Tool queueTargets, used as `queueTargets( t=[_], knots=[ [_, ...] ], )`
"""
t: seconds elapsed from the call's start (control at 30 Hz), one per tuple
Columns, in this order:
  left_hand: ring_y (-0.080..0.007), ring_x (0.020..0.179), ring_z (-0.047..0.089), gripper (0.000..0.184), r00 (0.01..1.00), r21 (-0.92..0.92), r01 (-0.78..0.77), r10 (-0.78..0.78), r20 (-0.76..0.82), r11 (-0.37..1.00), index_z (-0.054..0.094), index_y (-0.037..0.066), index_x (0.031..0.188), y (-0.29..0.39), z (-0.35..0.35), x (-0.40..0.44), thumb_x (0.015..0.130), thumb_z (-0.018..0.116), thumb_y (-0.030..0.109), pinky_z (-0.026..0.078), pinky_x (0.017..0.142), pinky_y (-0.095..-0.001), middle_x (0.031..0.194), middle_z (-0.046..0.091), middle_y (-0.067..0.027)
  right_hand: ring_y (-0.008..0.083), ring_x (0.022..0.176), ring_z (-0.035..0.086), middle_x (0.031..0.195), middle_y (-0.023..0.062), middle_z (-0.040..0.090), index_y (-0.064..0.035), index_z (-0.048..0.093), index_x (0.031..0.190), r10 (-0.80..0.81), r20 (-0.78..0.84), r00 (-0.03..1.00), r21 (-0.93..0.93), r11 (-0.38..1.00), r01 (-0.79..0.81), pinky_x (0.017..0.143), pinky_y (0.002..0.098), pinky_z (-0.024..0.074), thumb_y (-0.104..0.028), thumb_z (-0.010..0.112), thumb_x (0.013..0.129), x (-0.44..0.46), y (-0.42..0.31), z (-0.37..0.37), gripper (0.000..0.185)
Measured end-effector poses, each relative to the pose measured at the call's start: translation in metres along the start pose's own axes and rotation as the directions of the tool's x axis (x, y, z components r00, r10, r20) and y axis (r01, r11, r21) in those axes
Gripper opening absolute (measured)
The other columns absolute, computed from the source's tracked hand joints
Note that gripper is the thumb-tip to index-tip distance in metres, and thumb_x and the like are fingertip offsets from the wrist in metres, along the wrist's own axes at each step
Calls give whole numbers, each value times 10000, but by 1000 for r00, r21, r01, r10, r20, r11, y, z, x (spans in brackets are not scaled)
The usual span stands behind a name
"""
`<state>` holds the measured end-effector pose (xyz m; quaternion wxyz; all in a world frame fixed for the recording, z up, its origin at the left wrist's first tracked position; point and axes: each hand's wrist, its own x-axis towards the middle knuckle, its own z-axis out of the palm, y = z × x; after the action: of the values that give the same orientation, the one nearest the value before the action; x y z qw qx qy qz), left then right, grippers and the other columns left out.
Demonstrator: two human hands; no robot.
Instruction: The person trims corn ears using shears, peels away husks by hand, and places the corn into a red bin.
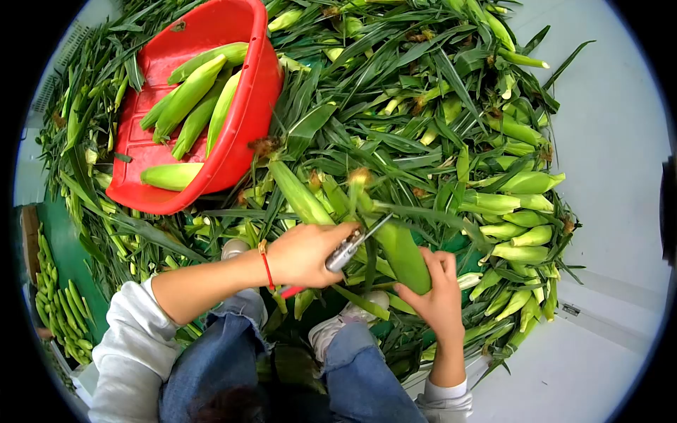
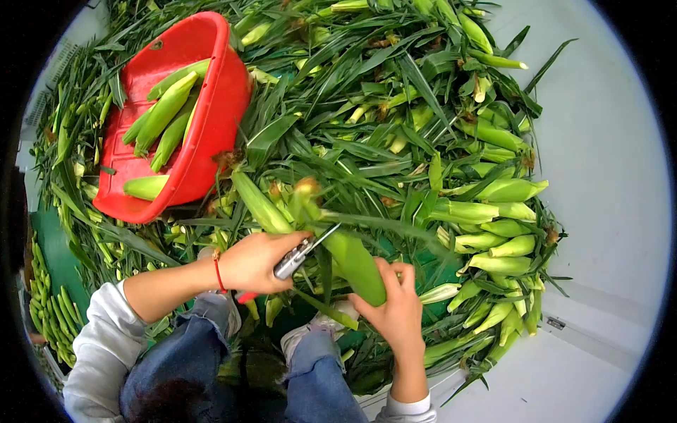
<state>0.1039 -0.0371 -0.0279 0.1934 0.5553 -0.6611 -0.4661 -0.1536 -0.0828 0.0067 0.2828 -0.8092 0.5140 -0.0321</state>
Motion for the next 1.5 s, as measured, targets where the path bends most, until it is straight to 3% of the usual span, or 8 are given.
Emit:
queueTargets(
  t=[0.13,0.23,0.4,0.67,0.8,1.03,1.3,1.5],
  knots=[
    [-178,567,581,529,939,-424,316,-344,10,849,484,8,1183,-45,-12,1,691,624,141,479,534,-324,639,573,-48,270,917,593,1080,133,533,-31,495,1199,-91,131,987,427,904,27,772,393,497,-267,762,664,-5,37,9,643],
    [-210,894,596,692,942,-780,336,-166,293,528,287,-32,1339,-39,-6,-19,723,571,106,489,798,-337,989,543,-110,328,928,593,1102,169,537,-20,461,1238,64,311,948,950,11,-312,811,444,496,-404,640,771,-13,30,31,631],
    [-173,1031,465,816,937,-729,248,35,349,638,164,59,1417,-5,21,-26,753,639,78,401,869,-296,1130,449,-73,331,975,594,1157,168,524,-19,429,1240,-337,321,885,750,-480,-455,786,453,507,-666,293,872,-4,27,69,757],
    [-219,1037,549,649,958,-980,18,-284,-39,198,343,36,1304,13,-4,-46,759,689,100,462,900,-375,1173,513,-103,274,1386,167,1492,134,203,-76,270,1428,-411,14,912,997,78,19,1120,376,101,-443,291,967,13,-52,22,590],
    [-217,943,585,501,840,-880,-457,-262,-476,131,430,21,1230,3,-70,-74,874,516,363,518,761,-389,1091,535,-138,287,1113,540,1143,143,588,-47,599,1063,-141,-431,891,199,949,246,958,374,421,20,550,789,66,54,16,286],
    [-262,1254,395,532,555,-663,-742,-648,-521,-102,314,-34,1331,-75,-150,-114,913,514,226,293,1053,-408,1352,407,-186,283,1166,464,1171,101,535,-104,557,1090,-129,-397,909,-666,722,-189,1052,454,292,-84,621,732,118,203,-8,364],
    [-233,1203,452,586,734,-784,-606,-475,-485,-135,322,-35,1340,-42,-111,-90,913,493,329,347,1032,-407,1332,438,-149,323,859,587,861,123,555,-88,575,1017,-72,215,974,-271,954,130,706,431,510,-165,659,706,7,176,72,331],
    [-272,1097,539,688,849,-909,-412,-338,-407,60,296,19,1375,20,-77,-63,858,528,409,469,915,-433,1281,477,-167,281,1073,503,1199,105,514,-98,516,1137,-246,-315,917,-679,733,-37,975,413,380,-109,606,758,118,207,-17,390]
  ],
)
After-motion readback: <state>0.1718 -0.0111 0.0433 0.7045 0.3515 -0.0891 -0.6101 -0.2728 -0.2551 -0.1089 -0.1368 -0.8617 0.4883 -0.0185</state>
